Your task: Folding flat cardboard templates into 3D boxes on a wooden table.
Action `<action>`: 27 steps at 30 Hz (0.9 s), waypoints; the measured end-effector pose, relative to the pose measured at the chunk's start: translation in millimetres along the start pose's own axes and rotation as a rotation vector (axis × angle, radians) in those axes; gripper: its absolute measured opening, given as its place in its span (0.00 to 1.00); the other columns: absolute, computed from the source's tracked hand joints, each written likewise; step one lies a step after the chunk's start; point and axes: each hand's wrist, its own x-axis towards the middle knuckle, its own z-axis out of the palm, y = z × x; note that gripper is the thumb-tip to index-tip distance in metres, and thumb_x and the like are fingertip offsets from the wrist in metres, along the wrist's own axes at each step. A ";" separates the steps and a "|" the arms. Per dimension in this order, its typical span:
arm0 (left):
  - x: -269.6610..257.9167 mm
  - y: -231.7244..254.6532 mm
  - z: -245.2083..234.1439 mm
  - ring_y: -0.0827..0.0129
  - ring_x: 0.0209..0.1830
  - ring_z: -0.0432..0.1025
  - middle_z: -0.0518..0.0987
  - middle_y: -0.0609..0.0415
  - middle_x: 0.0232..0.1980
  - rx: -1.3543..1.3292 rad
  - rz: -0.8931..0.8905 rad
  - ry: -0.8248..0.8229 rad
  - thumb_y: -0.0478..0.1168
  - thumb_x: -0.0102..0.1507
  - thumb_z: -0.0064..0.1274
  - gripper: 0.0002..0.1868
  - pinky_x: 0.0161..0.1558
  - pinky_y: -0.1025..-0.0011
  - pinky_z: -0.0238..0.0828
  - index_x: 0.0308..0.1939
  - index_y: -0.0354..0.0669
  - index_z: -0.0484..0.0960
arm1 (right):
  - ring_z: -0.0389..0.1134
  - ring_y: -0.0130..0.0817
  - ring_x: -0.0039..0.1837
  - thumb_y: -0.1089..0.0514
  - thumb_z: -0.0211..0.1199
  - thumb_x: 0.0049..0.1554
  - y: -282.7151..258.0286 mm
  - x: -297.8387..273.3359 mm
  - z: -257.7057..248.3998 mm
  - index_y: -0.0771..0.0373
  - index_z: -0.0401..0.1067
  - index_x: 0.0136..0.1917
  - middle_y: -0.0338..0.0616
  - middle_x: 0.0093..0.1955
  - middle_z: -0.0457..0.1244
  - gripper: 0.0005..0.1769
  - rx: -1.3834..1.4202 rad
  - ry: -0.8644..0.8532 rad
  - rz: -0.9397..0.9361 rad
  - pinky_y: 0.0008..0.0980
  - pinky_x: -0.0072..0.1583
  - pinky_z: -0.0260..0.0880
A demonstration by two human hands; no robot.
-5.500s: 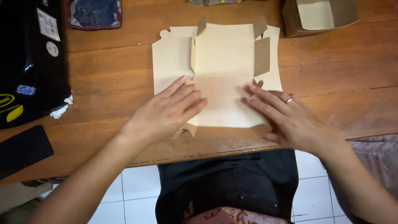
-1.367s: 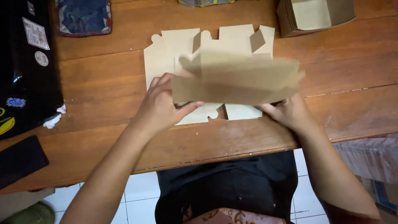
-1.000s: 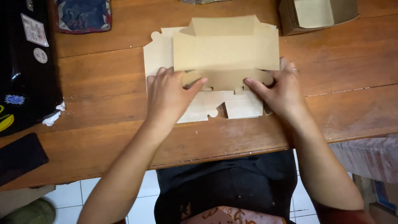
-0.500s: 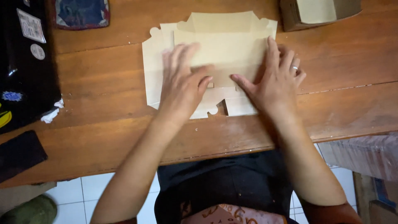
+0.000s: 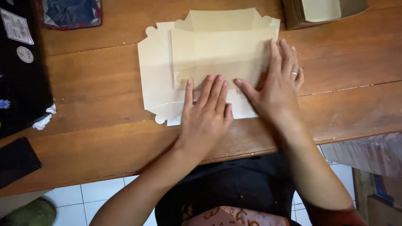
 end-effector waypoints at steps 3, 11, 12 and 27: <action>9.7 -13.5 -10.2 0.59 0.60 0.70 0.75 0.51 0.58 -0.188 -0.052 -0.027 0.43 0.64 0.51 0.16 0.61 0.52 0.63 0.53 0.39 0.79 | 0.33 0.54 0.80 0.34 0.67 0.51 6.2 3.5 -5.8 0.57 0.41 0.78 0.51 0.80 0.38 0.56 0.060 -0.086 0.017 0.66 0.70 0.36; 0.1 -47.4 -36.5 0.50 0.63 0.60 0.65 0.47 0.65 -0.185 -0.075 -0.110 0.46 0.66 0.54 0.13 0.68 0.35 0.45 0.54 0.54 0.84 | 0.39 0.47 0.80 0.42 0.65 0.52 23.0 5.1 -7.1 0.63 0.38 0.77 0.54 0.79 0.43 0.53 0.221 -0.130 0.018 0.60 0.72 0.26; -2.2 -46.7 -36.8 0.42 0.75 0.51 0.53 0.41 0.75 -0.142 -0.056 -0.178 0.49 0.68 0.50 0.16 0.70 0.30 0.37 0.59 0.57 0.82 | 0.42 0.52 0.79 0.43 0.65 0.53 29.0 4.4 -6.4 0.66 0.38 0.77 0.56 0.78 0.46 0.53 0.233 -0.098 -0.002 0.57 0.73 0.30; 4.8 -68.5 -25.1 0.56 0.71 0.61 0.65 0.46 0.70 -0.632 -0.413 -0.057 0.38 0.62 0.60 0.39 0.75 0.40 0.26 0.71 0.37 0.54 | 0.58 0.32 0.65 0.73 0.64 0.55 35.9 -3.8 1.2 0.63 0.50 0.59 0.48 0.60 0.54 0.27 0.917 0.133 -0.178 0.28 0.69 0.57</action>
